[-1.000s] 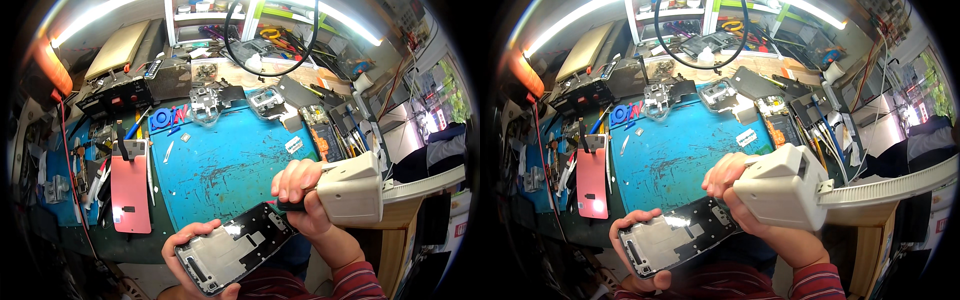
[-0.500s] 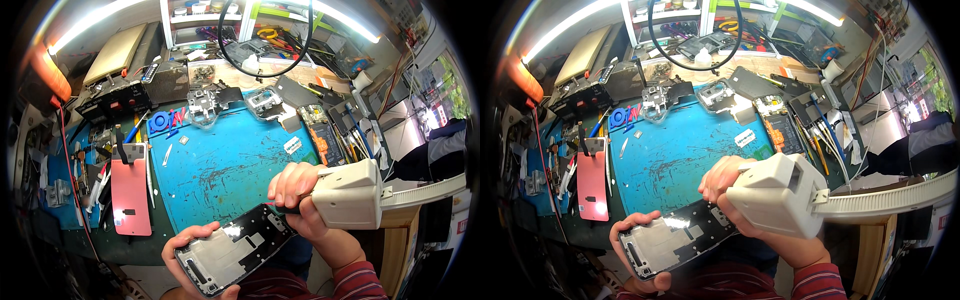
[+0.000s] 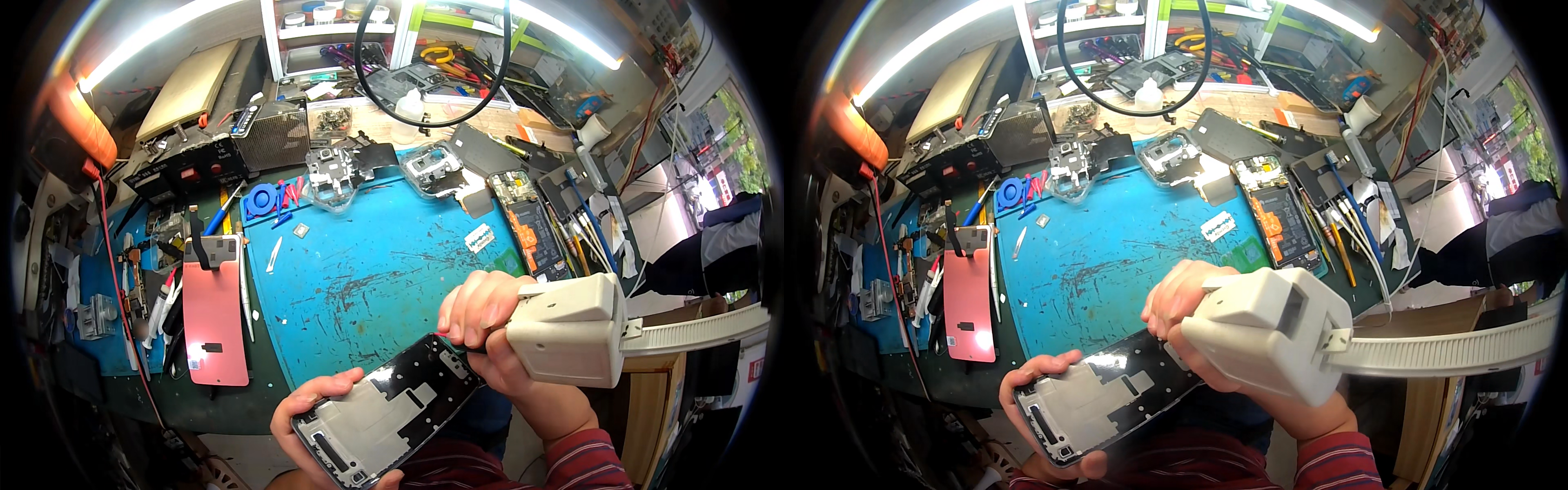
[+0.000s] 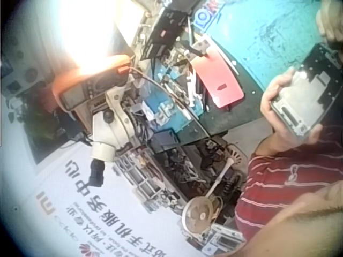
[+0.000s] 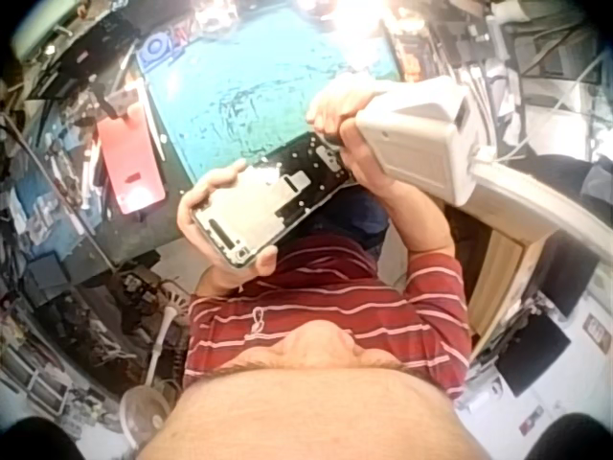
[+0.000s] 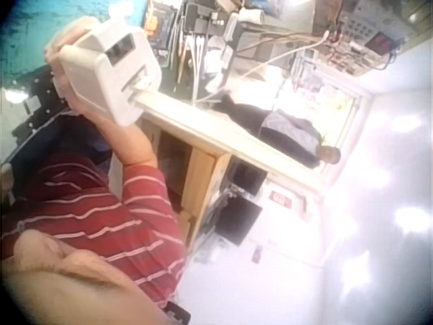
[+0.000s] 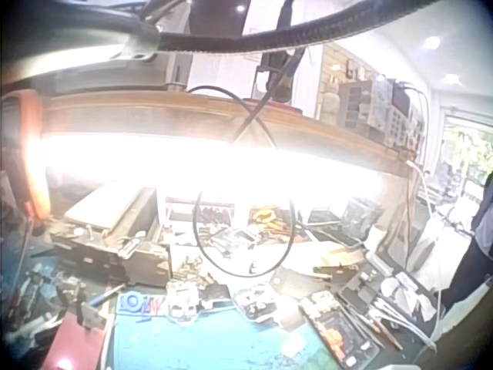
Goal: The person uses a hot air gun to heat the back of a disassembled smartphone frame, likely to soften adhesive. They then use tweezers to remove small components from the frame. The task involves careful handling of delicate electronic parts.
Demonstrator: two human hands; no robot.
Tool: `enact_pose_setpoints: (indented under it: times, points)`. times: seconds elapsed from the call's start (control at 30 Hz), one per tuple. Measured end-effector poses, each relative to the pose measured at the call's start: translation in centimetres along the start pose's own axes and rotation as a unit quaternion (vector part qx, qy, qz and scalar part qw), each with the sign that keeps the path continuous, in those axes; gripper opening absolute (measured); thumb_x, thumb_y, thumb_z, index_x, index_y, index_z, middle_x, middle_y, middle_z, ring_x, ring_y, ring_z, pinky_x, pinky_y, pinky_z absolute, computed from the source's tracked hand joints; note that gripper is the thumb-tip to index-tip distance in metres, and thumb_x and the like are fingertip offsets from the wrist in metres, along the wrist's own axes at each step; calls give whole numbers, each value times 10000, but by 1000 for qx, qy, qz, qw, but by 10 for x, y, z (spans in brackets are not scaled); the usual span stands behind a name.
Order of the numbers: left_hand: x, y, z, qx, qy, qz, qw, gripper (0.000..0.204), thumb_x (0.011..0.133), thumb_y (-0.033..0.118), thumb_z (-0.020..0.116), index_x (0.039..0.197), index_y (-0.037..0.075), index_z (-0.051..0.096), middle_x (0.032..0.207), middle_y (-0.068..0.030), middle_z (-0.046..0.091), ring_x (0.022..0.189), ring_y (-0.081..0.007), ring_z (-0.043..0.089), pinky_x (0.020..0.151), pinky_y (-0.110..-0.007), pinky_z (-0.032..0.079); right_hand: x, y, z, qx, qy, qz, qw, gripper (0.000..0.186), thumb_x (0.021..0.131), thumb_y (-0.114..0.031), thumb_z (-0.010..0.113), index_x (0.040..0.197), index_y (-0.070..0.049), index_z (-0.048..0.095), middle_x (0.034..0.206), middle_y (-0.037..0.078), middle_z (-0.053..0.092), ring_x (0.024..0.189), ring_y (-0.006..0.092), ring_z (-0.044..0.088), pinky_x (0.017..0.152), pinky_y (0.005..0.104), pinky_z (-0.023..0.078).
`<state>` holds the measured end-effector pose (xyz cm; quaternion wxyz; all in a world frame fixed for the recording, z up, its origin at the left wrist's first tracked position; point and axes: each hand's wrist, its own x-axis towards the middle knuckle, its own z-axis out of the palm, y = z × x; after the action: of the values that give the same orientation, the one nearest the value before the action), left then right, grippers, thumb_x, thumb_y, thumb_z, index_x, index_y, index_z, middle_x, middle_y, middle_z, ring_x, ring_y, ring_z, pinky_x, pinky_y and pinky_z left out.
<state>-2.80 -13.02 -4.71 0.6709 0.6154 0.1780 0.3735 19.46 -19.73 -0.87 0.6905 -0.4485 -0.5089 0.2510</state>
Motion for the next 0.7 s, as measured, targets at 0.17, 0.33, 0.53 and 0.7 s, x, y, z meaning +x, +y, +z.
enact_pose_setpoints:
  times: [0.17,0.33,0.53,0.7]
  points:
    - [-1,-1,2,2,7,6,1000,1180,588,573,909,1380,84,185,1262,-163,396,1216,-305,478,1047,-498,410,0,-1,3,0,20,6,1000,212,976,-272,621,1013,-140,460,839,9,511,772,154,516,751,356,485]
    - [-1,-4,3,17,10,26,999,1199,573,589,910,1385,87,185,1250,-163,415,1203,-312,496,1035,-498,425,0,0,4,4,27,8,1000,216,973,-282,628,1004,-141,467,831,7,513,767,151,518,741,354,490]
    - [-1,-6,1,39,-5,48,998,1207,559,591,916,1387,95,189,1250,-164,426,1207,-319,504,1029,-494,435,-1,0,4,7,34,15,999,220,971,-285,632,998,-142,467,823,4,511,761,150,519,734,352,492]
    - [-2,-2,1,35,-7,30,999,1210,548,584,923,1387,106,193,1257,-157,428,1223,-318,500,1032,-490,440,-1,0,4,13,37,15,999,220,970,-281,633,997,-141,466,817,4,505,754,149,514,726,349,490]
